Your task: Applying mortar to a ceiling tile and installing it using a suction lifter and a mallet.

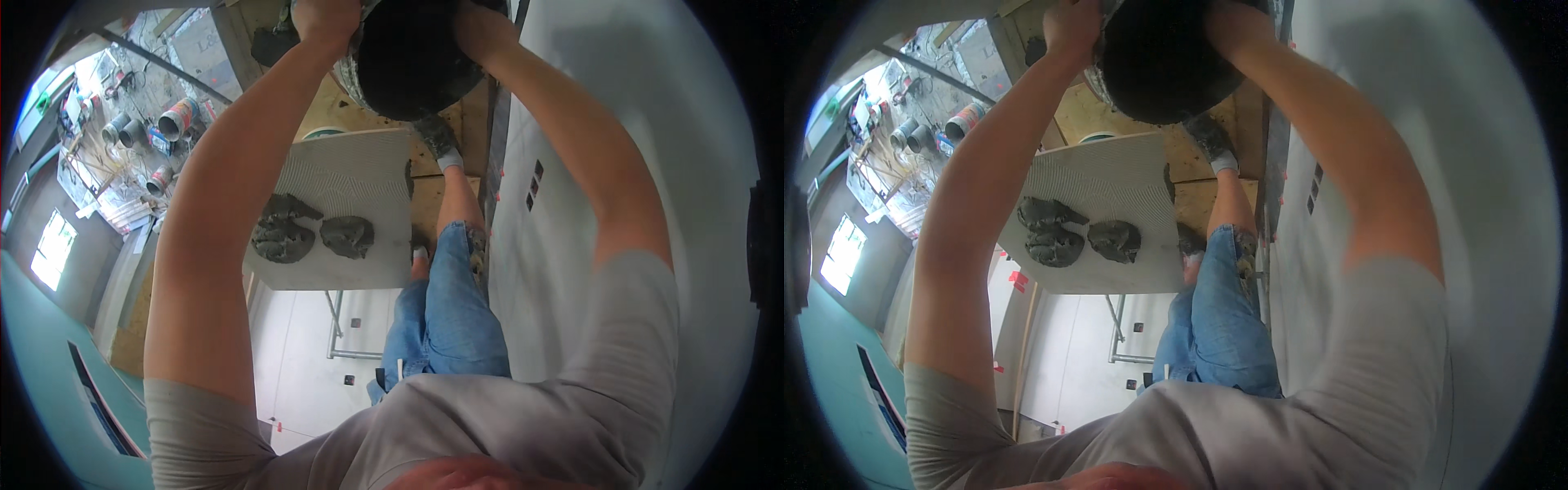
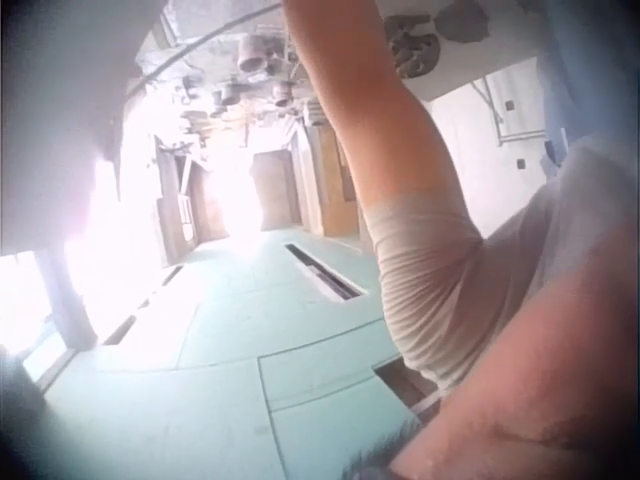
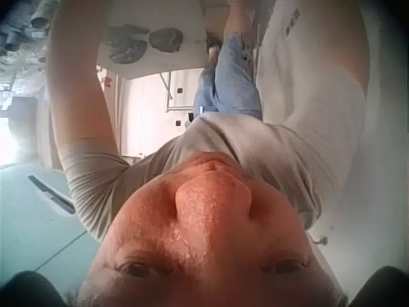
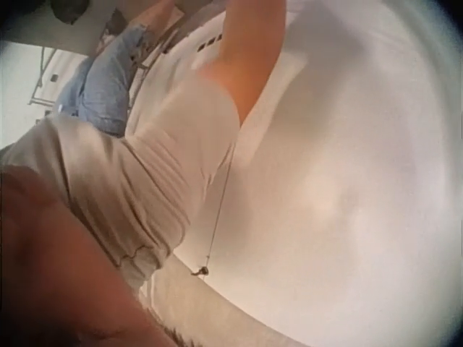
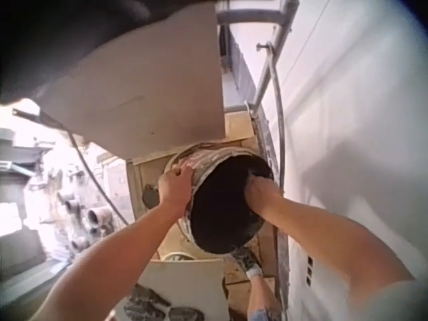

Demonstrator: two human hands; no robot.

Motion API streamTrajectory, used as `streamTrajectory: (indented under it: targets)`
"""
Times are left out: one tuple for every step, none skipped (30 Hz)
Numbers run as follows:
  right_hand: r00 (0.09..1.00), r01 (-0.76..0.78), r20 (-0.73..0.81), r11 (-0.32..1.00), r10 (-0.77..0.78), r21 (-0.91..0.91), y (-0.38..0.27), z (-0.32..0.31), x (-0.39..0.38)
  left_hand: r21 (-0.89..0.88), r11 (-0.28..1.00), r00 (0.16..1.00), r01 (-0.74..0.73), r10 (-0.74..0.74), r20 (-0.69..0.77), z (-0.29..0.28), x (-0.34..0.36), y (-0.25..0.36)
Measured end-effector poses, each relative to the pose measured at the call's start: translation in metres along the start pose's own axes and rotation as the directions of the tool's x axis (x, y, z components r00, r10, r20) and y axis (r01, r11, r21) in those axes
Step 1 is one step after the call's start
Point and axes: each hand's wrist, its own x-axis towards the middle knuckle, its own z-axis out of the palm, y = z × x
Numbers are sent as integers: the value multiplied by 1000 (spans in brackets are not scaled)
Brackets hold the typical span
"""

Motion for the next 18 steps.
streamTrajectory:
  targets:
    - [991, 125, 88, 943, -103, -310, -6, 34, 33, 1, 1000, 1000, -16, 16, 16, 4, 1, 1]
    - [965, 253, 204, 775, -162, -579, 3, 70, 66, -55, 997, 998, -60, 59, -19, 11, 6, -1]
    - [955, 294, 100, 860, -278, -418, -26, 98, 63, -54, 996, 993, -75, 70, -98, -5, 11, -20]
    - [934, 340, -24, 908, -357, -244, -52, 120, 56, -96, 990, 987, -108, 95, -126, -21, 11, -28]
    - [936, 333, -35, 915, -350, -226, -46, 147, 70, -76, 990, 987, -116, 106, -121, -23, 11, -26]
    - [940, 168, -205, 894, -271, -415, -38, 173, 94, -92, 991, 989, -100, 89, -121, -12, 12, -22]
    - [906, -55, -368, 807, -207, -589, -35, 186, 135, -142, 987, 993, -82, 70, -91, 18, 10, -12]
    - [834, -269, -514, 665, -201, -697, 8, 214, 157, -167, 983, 996, -81, 73, -49, 34, 7, -7]
    - [740, -428, -627, 548, -243, -718, -1, 255, 158, -174, 982, 995, -76, 63, -81, 26, 10, -19]
    - [613, -588, -728, 438, -307, -680, -11, 289, 147, -176, 980, 989, -90, 67, -132, 5, 13, -27]
    - [473, -752, -792, 291, -386, -591, -19, 312, 152, -168, 981, 988, -97, 75, -132, 0, 18, -32]
    - [329, -887, -810, 135, -486, -441, -21, 328, 172, -216, 970, 992, -111, 94, -88, 2, 25, -38]
    - [315, -895, -819, 137, -480, -424, -22, 341, 181, -257, 958, 992, -126, 115, -57, -5, 31, -44]
    - [76, -995, -687, -99, -723, -5, -7, 339, 183, -328, 935, 990, -135, 137, -17, -10, 30, -42]
    - [25, -951, -526, -183, -850, 250, 32, 323, 199, -379, 915, 987, -142, 160, 16, 3, 22, -26]
    - [22, -853, -346, -198, -938, 483, 71, 320, 198, -402, 908, 985, -121, 159, 62, 16, 16, -15]
    - [11, -866, -389, -203, -921, 457, 32, 325, 185, -347, 933, 990, -95, 126, 65, 7, 21, -29]
    - [46, -800, -257, -190, -965, 569, -44, 327, 148, -284, 955, 994, -91, 104, 33, -8, 30, -54]
